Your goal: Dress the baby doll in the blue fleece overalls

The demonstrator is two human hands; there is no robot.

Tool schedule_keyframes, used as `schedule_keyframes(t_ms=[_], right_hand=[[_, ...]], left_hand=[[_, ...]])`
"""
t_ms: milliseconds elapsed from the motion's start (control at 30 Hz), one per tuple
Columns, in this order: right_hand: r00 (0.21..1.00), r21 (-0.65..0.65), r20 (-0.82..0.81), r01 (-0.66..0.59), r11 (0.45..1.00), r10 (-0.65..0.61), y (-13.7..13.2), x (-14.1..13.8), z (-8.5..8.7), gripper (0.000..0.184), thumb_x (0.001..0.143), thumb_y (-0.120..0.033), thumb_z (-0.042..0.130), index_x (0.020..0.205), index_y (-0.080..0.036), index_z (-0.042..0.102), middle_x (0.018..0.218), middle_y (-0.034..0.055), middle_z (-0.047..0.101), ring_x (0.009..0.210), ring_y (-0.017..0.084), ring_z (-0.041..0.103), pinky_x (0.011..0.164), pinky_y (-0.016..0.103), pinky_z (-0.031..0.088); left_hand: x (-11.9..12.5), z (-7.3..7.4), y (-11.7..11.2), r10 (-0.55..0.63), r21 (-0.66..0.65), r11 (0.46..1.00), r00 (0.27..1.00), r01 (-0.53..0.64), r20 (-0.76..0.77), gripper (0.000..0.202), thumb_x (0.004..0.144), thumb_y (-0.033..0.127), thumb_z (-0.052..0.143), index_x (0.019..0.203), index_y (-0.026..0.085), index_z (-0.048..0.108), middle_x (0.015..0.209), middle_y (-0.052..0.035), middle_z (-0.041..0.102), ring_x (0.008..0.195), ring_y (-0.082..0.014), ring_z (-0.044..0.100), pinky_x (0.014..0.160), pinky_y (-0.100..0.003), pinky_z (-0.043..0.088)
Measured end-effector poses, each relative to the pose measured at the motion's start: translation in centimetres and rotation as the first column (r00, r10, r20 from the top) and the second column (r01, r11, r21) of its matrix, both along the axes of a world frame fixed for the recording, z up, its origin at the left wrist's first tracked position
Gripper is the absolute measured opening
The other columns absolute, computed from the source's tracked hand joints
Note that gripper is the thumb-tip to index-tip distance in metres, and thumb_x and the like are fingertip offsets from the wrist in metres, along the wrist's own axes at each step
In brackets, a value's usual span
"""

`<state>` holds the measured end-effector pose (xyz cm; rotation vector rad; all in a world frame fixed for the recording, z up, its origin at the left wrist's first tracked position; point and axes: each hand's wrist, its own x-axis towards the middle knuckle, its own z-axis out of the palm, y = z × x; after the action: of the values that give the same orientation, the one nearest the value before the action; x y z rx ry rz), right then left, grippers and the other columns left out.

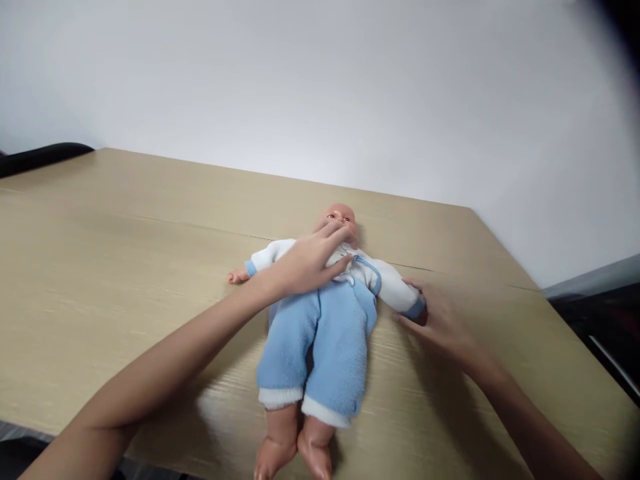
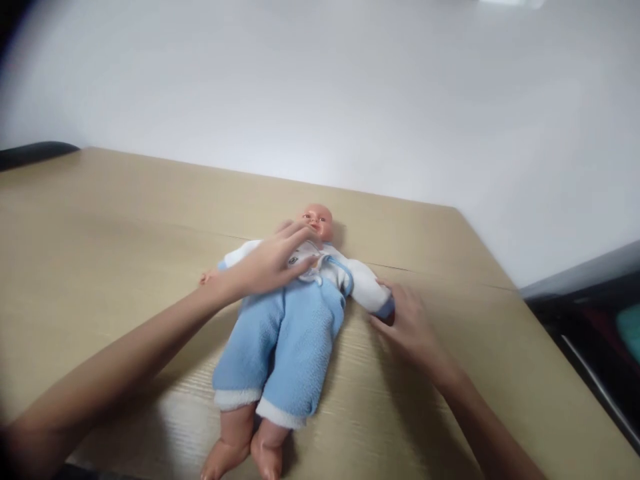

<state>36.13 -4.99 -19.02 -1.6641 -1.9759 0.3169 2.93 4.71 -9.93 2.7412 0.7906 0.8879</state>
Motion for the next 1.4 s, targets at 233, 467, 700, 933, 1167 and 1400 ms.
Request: schedule_keyframes(t_ms=[233, 467, 700, 933, 1167, 1400], right_hand=[[0.955, -0.058, -0.269, 0.112, 0.992, -0.123, -1.1, 0.3, -0.7, 0.051, 0.085, -0.052, 0.08, 0.126, -0.025, 0.066, 0.12, 0.0133, 0.076, 0.106, 0.037, 0.073, 0.097, 0.056, 0.058], [0.695, 0.052, -0.718, 0.11, 0.993, -0.039, 1.5, -1.1, 0.3, 0.077, 0.073, -0.045, 0.096, 0.137, -0.027, 0.056, 0.133, 0.01, 0.067, 0.12, 0.028, 0.07, 0.106, 0.044, 0.06], [0.56, 0.103, -0.827, 0.054, 0.993, 0.055, 6.0, -4.1, 2.3, 0.057, 0.077, -0.044, 0.093, 0.123, -0.027, 0.064, 0.123, 0.0064, 0.073, 0.126, 0.028, 0.068, 0.109, 0.041, 0.058], [0.668, 0.196, -0.702, -0.153, 0.969, 0.247, 6.2, -6.4, -0.3, 0.041, 0.083, -0.038, 0.087, 0.119, -0.03, 0.068, 0.108, 0.0027, 0.065, 0.096, 0.022, 0.068, 0.086, 0.035, 0.059], [0.792, 0.269, -0.46, -0.306, 0.913, 0.401, 4.3, -6.3, -1.0, 0.026, 0.101, -0.038, 0.064, 0.125, -0.03, 0.063, 0.113, 0.0053, 0.058, 0.105, 0.027, 0.059, 0.093, 0.043, 0.052], [0.847, 0.27, -0.334, -0.334, 0.903, 0.413, 3.2, -6.9, 0.2, 0.024, 0.1, -0.043, 0.062, 0.119, -0.028, 0.066, 0.115, 0.0088, 0.057, 0.103, 0.03, 0.056, 0.089, 0.046, 0.051]], left_hand=[[6.2, -2.0, 0.4, 0.111, -0.012, 0.993, 0.954, -0.119, -0.28, 0.015, 0.105, 0.025, 0.06, 0.115, 0.017, 0.069, 0.117, -0.0117, 0.074, 0.114, -0.0315, 0.063, 0.101, -0.046, 0.048], [5.7, -3.8, 1.1, 0.004, -0.042, 0.999, 0.994, -0.009, -0.111, 0.017, 0.104, 0.033, 0.067, 0.111, 0.017, 0.068, 0.111, -0.0102, 0.073, 0.108, -0.0285, 0.061, 0.097, -0.04, 0.049], [5.3, -4.0, 1.2, -0.153, -0.008, 0.988, 0.988, 0.153, -0.016, 0.021, 0.113, 0.029, 0.049, 0.119, 0.016, 0.064, 0.112, -0.011, 0.073, 0.103, -0.0241, 0.066, 0.092, -0.036, 0.048], [4.3, -4.4, 0.4, -0.194, 0.4, 0.898, 0.981, 0.18, -0.006, 0.033, 0.116, 0.032, 0.04, 0.129, 0.02, 0.068, 0.116, -0.0099, 0.075, 0.096, -0.0231, 0.063, 0.088, -0.039, 0.044], [3.7, -4.4, 0.4, -0.293, 0.325, 0.918, 0.941, 0.228, 0.167, 0.03, 0.115, 0.037, 0.045, 0.118, 0.022, 0.071, 0.106, -0.0089, 0.075, 0.096, -0.0217, 0.066, 0.09, -0.037, 0.048], [3.8, -2.5, 0.7, -0.248, -0.127, 0.947, 0.923, 0.295, 0.295, 0.02, 0.108, 0.036, 0.058, 0.108, 0.021, 0.072, 0.106, -0.0099, 0.072, 0.103, -0.0228, 0.067, 0.097, -0.037, 0.053]])
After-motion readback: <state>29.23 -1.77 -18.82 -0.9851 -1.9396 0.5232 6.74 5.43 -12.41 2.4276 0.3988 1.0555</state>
